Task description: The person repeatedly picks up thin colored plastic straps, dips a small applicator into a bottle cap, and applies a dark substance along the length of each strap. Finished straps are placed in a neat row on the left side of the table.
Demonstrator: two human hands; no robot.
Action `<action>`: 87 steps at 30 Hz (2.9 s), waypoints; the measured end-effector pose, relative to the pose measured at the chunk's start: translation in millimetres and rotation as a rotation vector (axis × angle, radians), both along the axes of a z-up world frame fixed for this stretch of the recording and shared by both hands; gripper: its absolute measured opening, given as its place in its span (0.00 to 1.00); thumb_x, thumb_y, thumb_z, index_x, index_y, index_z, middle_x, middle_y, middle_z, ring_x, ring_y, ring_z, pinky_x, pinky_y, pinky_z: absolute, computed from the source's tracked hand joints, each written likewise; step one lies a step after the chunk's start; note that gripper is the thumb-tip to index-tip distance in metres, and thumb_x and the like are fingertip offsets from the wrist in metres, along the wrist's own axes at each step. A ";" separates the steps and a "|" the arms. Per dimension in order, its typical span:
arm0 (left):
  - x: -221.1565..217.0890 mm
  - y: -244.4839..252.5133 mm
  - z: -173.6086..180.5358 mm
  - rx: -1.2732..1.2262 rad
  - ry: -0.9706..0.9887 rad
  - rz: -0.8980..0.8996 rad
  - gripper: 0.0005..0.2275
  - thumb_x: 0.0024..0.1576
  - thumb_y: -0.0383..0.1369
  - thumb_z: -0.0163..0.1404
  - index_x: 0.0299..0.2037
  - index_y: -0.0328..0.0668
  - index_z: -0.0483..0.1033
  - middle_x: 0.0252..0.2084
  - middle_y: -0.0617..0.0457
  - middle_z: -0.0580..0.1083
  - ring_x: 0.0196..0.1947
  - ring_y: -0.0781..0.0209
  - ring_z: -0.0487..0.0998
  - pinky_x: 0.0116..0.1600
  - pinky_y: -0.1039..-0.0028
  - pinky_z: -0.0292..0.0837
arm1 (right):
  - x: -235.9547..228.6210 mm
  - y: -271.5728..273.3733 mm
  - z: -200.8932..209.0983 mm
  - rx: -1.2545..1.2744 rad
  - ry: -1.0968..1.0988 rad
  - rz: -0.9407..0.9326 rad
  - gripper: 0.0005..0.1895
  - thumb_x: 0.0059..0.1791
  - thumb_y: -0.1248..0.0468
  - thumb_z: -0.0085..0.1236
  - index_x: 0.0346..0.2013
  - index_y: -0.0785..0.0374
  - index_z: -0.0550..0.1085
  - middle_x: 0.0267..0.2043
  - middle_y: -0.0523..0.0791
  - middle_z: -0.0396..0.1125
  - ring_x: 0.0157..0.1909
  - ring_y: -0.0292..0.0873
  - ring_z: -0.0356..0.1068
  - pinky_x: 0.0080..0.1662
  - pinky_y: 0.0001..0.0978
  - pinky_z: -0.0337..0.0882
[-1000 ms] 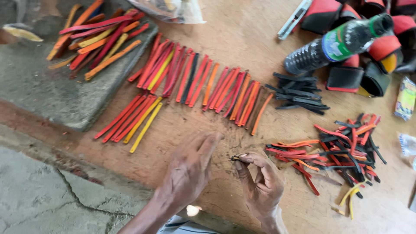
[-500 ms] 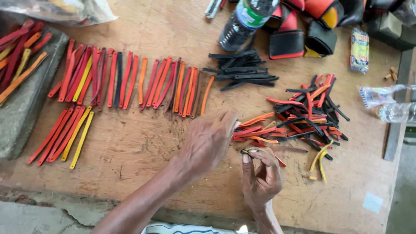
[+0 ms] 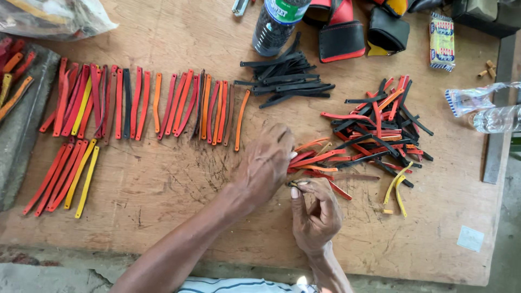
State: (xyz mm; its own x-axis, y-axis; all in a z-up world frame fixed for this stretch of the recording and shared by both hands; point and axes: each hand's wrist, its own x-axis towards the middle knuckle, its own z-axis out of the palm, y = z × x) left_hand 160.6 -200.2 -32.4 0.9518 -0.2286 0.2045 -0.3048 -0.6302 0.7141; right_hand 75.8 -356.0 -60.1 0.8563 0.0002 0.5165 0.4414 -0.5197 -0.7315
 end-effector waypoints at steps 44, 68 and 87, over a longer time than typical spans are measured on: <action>-84.3 82.3 21.7 -0.621 0.354 0.346 0.09 0.58 0.27 0.56 0.48 0.39 0.83 0.33 0.57 0.79 0.31 0.72 0.76 0.36 0.79 0.76 | 41.3 23.4 53.0 -0.406 0.093 0.408 0.18 0.46 0.75 0.65 0.49 0.66 0.71 0.45 0.51 0.74 0.43 0.50 0.74 0.45 0.36 0.76; -81.4 77.1 16.9 -0.613 0.566 0.299 0.07 0.57 0.33 0.58 0.40 0.40 0.83 0.29 0.56 0.79 0.27 0.72 0.76 0.33 0.79 0.74 | 43.0 20.4 53.3 -0.439 0.115 0.439 0.20 0.46 0.74 0.65 0.51 0.64 0.72 0.39 0.47 0.73 0.42 0.47 0.73 0.44 0.37 0.75; -77.5 62.7 25.5 -0.588 0.586 0.153 0.08 0.56 0.34 0.58 0.42 0.41 0.82 0.34 0.56 0.81 0.33 0.72 0.80 0.37 0.79 0.79 | 35.5 17.1 72.4 -0.048 0.229 0.398 0.08 0.52 0.71 0.62 0.45 0.67 0.75 0.46 0.47 0.74 0.49 0.41 0.75 0.51 0.30 0.75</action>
